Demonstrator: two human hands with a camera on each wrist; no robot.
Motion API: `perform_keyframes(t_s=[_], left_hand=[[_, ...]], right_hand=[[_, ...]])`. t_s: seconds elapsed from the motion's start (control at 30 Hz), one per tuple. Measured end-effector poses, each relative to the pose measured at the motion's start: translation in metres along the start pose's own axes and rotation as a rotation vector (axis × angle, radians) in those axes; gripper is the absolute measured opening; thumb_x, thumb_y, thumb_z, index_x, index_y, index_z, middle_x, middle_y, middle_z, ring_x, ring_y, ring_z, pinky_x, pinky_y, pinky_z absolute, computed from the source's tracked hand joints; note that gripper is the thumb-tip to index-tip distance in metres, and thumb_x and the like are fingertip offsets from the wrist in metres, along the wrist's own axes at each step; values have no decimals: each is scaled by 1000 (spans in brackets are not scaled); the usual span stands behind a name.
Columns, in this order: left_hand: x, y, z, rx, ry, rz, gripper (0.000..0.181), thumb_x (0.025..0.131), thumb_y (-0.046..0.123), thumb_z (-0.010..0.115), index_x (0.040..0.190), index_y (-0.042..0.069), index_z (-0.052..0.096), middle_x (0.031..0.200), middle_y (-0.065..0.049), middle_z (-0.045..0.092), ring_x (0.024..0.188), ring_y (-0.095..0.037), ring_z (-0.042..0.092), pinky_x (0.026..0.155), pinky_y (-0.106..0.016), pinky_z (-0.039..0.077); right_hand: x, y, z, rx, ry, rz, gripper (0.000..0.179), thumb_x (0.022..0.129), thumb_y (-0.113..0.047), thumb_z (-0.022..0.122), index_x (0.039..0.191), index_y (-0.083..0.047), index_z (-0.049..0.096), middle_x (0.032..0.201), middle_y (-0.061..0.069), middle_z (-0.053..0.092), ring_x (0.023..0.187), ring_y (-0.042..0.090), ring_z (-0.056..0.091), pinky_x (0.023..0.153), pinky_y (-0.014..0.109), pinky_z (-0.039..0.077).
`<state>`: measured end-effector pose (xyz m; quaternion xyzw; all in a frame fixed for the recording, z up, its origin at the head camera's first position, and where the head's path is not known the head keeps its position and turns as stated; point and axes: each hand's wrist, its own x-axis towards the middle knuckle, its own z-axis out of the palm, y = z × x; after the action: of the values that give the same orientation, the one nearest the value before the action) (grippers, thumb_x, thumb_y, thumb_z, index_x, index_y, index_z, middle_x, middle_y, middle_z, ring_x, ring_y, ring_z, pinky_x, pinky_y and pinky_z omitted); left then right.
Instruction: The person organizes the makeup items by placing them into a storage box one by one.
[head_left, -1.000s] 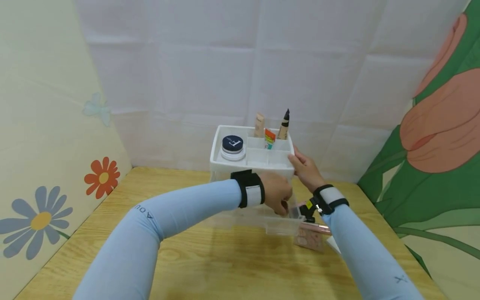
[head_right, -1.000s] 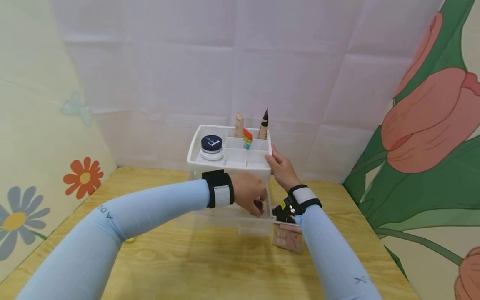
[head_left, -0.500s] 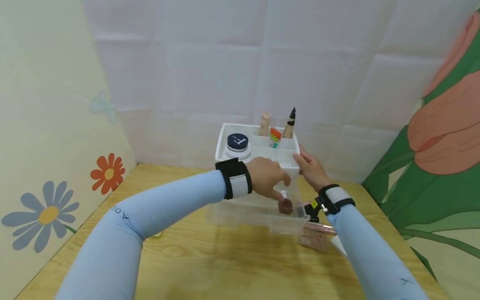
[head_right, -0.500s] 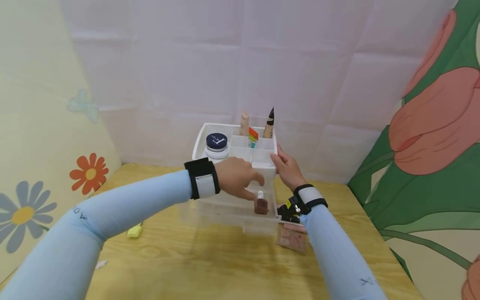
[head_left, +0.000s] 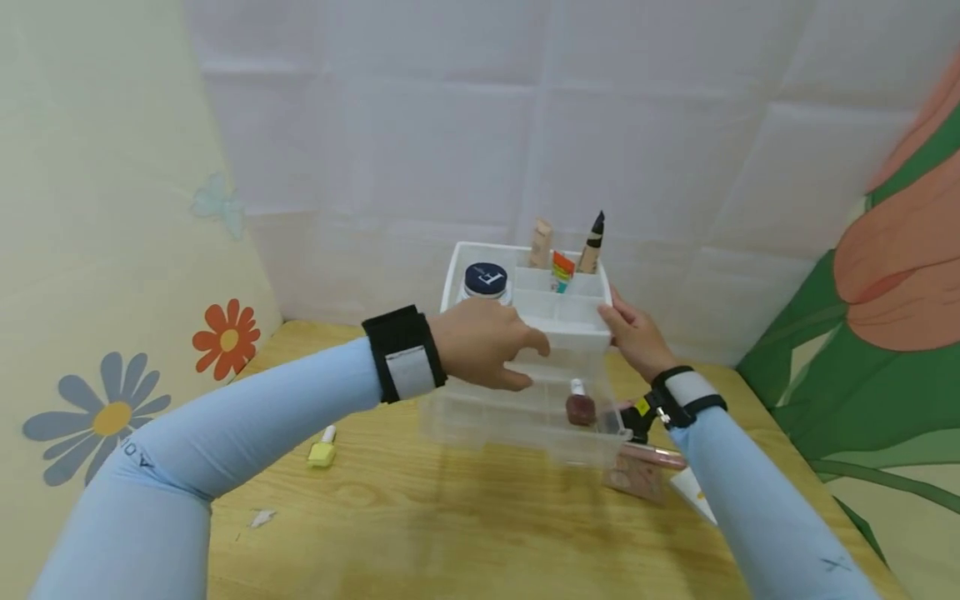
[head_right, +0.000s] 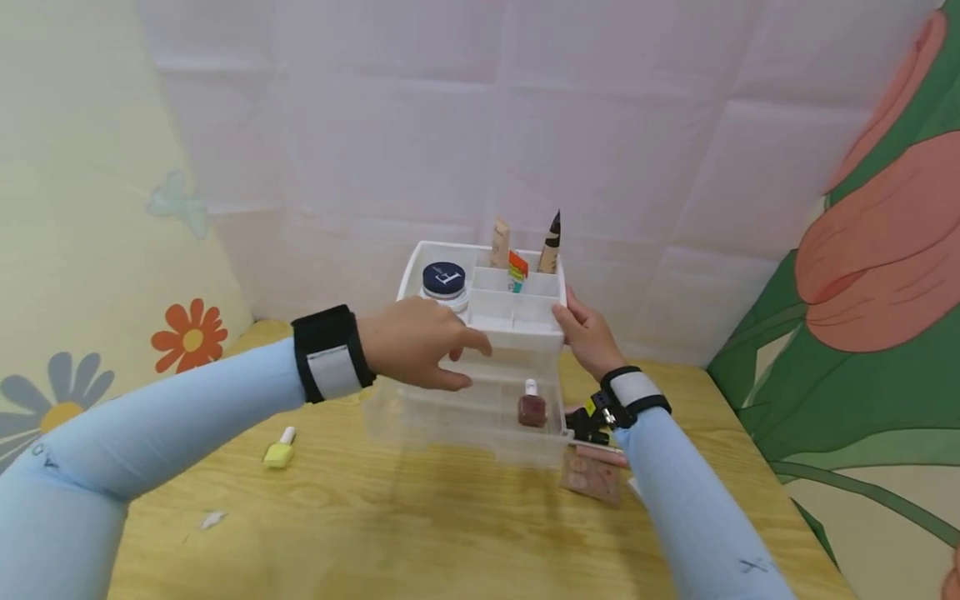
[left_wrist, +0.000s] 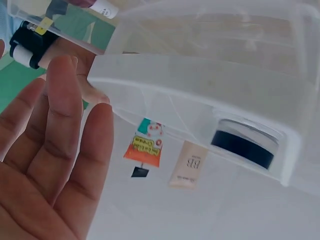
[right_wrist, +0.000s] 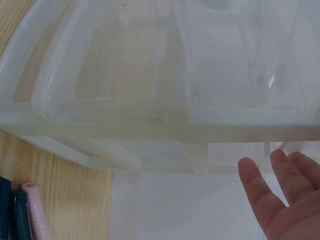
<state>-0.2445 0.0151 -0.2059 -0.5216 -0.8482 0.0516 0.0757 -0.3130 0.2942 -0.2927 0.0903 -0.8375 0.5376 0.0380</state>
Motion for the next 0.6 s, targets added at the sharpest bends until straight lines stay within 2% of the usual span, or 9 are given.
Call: perform_keyframes(t_s=[0.13, 0.33, 0.47, 0.6], left_hand=[[-23, -2, 0, 56, 42, 5, 37, 88, 40, 68, 119, 18, 68, 89, 2, 71, 65, -9, 58, 56, -26, 50], [-64, -6, 1, 66, 182, 9, 29, 86, 33, 72, 105, 12, 69, 82, 1, 70, 60, -10, 57, 53, -30, 50], [-89, -12, 5, 54, 222, -49, 27, 82, 32, 77, 99, 11, 70, 78, 1, 69, 60, -11, 57, 54, -30, 50], [-110, -24, 13, 72, 209, -139, 25, 81, 31, 78, 93, 10, 71, 80, -1, 70, 63, -15, 62, 57, -30, 53]], right_hand=[[-2, -2, -1, 1, -9, 6, 65, 102, -47, 38, 155, -26, 8, 160, 6, 9, 136, 39, 35, 102, 54, 40], [-4, -3, -3, -36, -26, 4, 63, 102, -47, 38, 154, -28, 8, 160, 8, 12, 134, 40, 37, 102, 54, 40], [-5, -4, -5, -60, -37, -1, 63, 103, -47, 37, 155, -28, 7, 159, 11, 14, 132, 41, 39, 101, 54, 41], [-5, -5, -8, -75, -52, 6, 64, 102, -47, 37, 155, -27, 6, 159, 13, 14, 133, 41, 38, 101, 56, 41]])
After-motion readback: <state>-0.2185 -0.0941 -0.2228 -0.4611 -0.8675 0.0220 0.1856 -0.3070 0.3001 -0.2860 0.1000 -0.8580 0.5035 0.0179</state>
